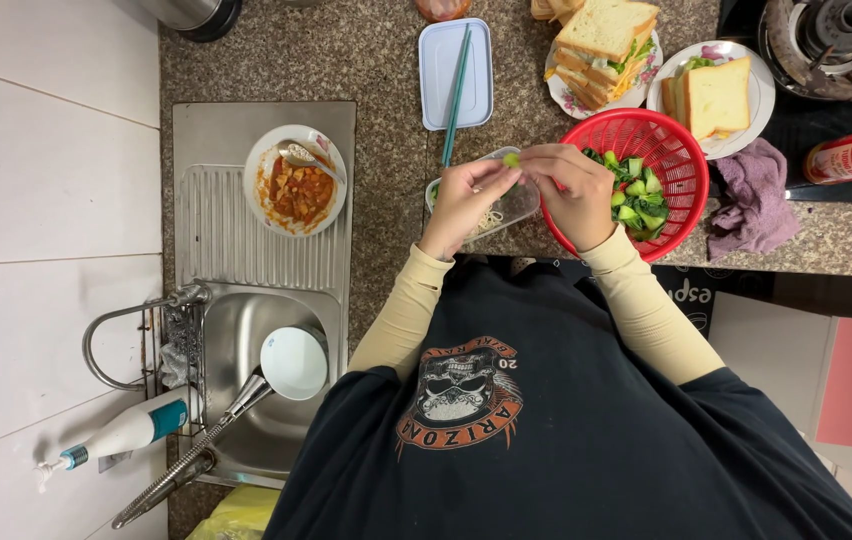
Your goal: The person stands at a kitchen counter and places leafy green vegetables and cucumber pieces by hand from a red basket into a plastic container, tearing the greens into smaller pieces as they work. Sandwiches on plates, a bowl of cooked food, and condiment bottles sit on the counter around them.
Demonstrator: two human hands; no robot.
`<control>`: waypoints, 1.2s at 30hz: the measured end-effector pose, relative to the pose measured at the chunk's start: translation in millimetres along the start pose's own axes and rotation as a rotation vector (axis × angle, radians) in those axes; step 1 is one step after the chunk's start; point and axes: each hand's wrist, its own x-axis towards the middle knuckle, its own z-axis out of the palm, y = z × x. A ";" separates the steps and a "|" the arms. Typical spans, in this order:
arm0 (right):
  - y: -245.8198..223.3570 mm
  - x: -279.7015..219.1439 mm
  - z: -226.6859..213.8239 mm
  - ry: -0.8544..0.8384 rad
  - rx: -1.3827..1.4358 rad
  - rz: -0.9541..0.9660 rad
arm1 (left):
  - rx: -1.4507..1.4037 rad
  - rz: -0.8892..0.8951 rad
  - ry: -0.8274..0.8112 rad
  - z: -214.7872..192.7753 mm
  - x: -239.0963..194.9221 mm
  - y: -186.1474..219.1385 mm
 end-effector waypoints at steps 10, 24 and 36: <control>7.2 4.1 -3.4 -0.084 0.541 0.135 | 0.090 0.005 0.090 -8.4 -0.7 -5.3; 8.4 1.0 6.0 -0.078 0.134 0.267 | 0.280 0.125 0.061 -4.1 -2.5 -0.2; -3.6 1.6 5.4 -0.027 0.099 0.173 | 0.301 0.156 0.125 -2.5 -3.4 0.2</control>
